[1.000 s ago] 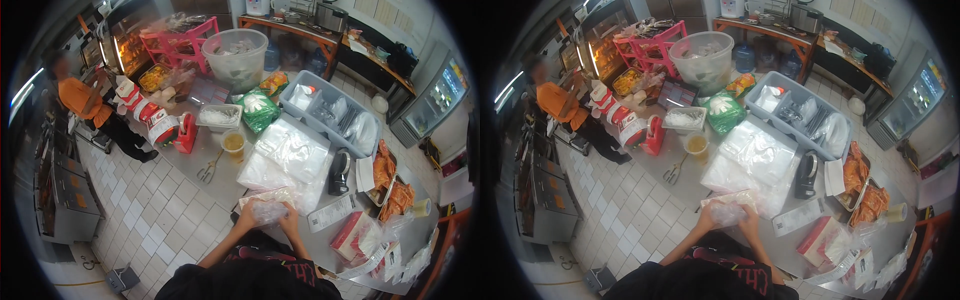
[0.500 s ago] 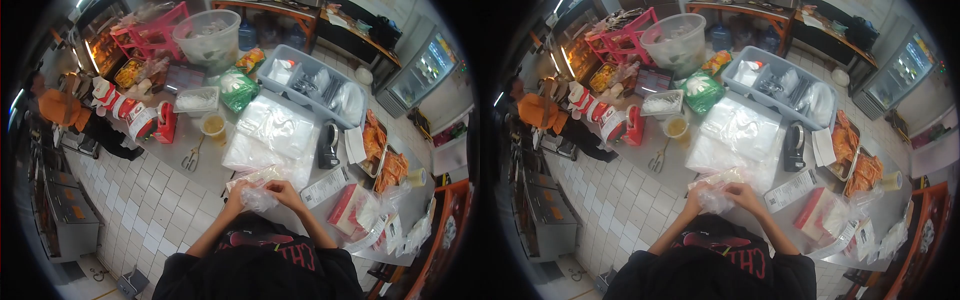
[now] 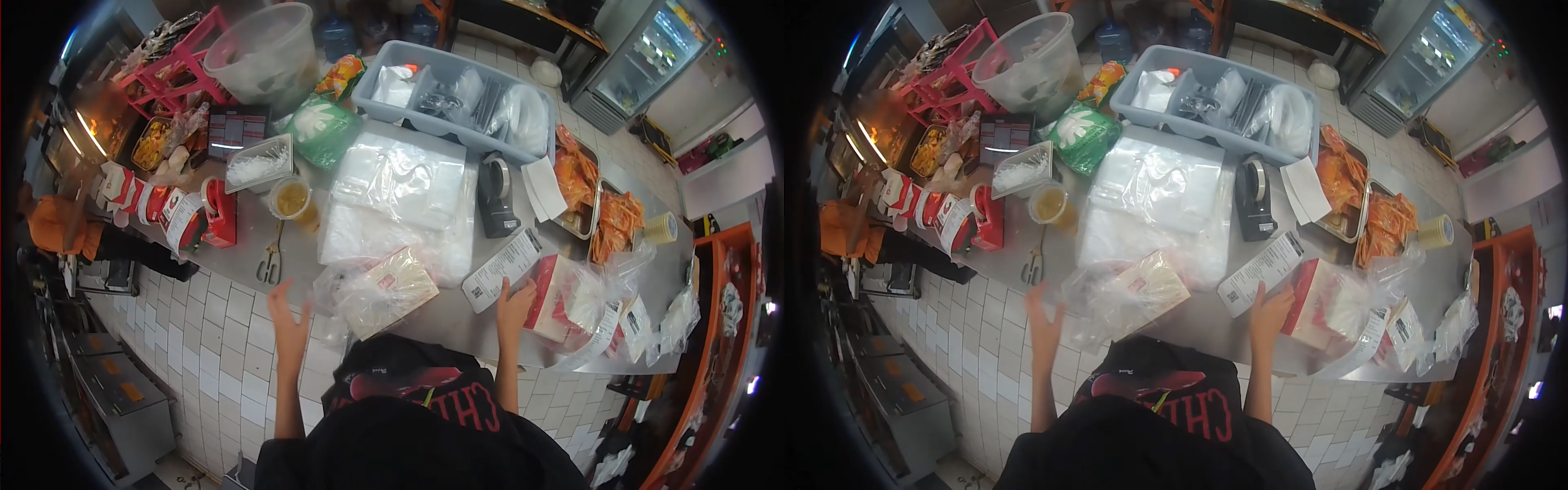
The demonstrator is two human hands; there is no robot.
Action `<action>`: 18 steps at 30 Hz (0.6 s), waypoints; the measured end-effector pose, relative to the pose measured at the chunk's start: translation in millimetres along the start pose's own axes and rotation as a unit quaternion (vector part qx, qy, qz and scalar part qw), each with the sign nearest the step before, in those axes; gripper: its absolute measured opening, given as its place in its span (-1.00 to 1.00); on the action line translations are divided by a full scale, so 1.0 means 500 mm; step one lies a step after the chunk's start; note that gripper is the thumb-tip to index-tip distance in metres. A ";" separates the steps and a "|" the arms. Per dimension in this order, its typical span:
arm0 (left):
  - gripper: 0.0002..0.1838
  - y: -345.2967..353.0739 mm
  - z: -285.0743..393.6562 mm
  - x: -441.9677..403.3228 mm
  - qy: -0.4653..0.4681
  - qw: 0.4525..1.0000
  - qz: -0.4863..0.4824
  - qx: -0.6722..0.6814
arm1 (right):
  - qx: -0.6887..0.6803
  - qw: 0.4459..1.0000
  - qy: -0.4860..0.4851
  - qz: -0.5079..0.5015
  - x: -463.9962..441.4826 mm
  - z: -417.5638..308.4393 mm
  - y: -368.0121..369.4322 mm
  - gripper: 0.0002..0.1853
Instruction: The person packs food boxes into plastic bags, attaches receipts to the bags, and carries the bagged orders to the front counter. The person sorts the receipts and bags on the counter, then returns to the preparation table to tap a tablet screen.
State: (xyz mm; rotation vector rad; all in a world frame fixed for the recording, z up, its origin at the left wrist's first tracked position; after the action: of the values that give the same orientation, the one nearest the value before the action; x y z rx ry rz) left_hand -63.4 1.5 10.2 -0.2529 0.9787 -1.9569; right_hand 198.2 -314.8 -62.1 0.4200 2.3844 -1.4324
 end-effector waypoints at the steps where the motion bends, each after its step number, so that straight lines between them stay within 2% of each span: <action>1: -0.50 -0.014 0.022 -0.013 0.001 1.000 -0.003 -0.001 | 0.002 1.000 0.003 -0.001 0.002 0.007 0.008 -0.64; 3: -0.66 -0.039 0.077 -0.045 -0.034 0.992 0.091 0.083 | -0.098 0.994 0.036 -0.043 -0.008 0.007 0.030 -0.52; 4: -0.66 -0.037 0.106 -0.055 -0.034 0.992 0.090 0.082 | -0.098 0.993 0.038 -0.044 -0.015 -0.001 0.029 -0.52; 5: -0.71 -0.030 0.145 -0.063 0.023 0.989 0.097 0.111 | -0.182 0.973 0.103 -0.097 -0.024 -0.009 0.030 -0.54; 6: -0.76 -0.025 0.185 -0.065 0.080 0.982 0.105 0.139 | -0.265 0.938 0.165 -0.148 -0.027 -0.019 0.031 -0.55; 7: -0.78 -0.019 0.230 -0.062 0.136 0.977 0.069 0.149 | -0.500 0.850 0.129 -0.106 -0.031 -0.042 0.023 -0.56; 8: -0.80 -0.006 0.269 -0.052 0.190 0.969 0.032 0.158 | -0.503 0.848 0.128 -0.110 -0.030 -0.079 -0.009 -0.56; 10: -0.72 0.048 0.307 -0.024 0.295 0.932 -0.014 0.209 | -0.557 0.799 0.072 -0.213 -0.027 -0.169 -0.092 -0.55; 11: -0.75 0.071 0.319 -0.015 0.347 0.918 -0.049 0.188 | -0.523 0.773 0.099 -0.345 -0.004 -0.170 -0.095 -0.47; 12: -0.77 0.093 0.325 -0.007 0.398 0.898 -0.085 0.168 | -0.523 0.773 0.100 -0.345 0.016 -0.163 -0.083 -0.47; 13: -0.77 0.120 0.311 -0.003 0.398 0.897 -0.087 0.169 | -0.493 0.760 0.017 -0.423 0.050 -0.165 -0.055 -0.49; 14: -0.71 0.162 0.285 -0.001 0.375 0.918 -0.097 0.083 | -0.456 0.736 -0.068 -0.496 0.072 -0.168 -0.041 -0.52; 15: -0.64 0.199 0.262 -0.002 0.349 0.931 -0.104 -0.004 | -0.454 0.737 -0.068 -0.496 0.067 -0.167 -0.042 -0.52; 17: -0.63 0.227 0.213 0.003 0.333 0.936 -0.105 -0.038 | -0.431 0.737 -0.050 -0.517 0.047 -0.166 -0.034 -0.59; 18: -0.62 0.235 0.191 0.006 0.318 0.939 -0.108 -0.074 | -0.427 0.798 -0.073 -0.419 0.003 -0.160 -0.023 -0.65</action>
State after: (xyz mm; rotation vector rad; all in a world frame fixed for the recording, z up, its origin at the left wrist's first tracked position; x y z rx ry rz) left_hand 59.2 -84.7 -11.7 0.2229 1.5699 -2.2189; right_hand 181.9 -248.9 -18.3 -1.0379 2.8478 -0.3755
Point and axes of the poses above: each hand's wrist, its own x-axis away from the middle knuckle, its own y-axis out of the palm, z = x × y, the point moved 3 cm from there along -x, towards the middle knuckle, and after that the axes turned 4 degrees about z, right-handed, at the moved point
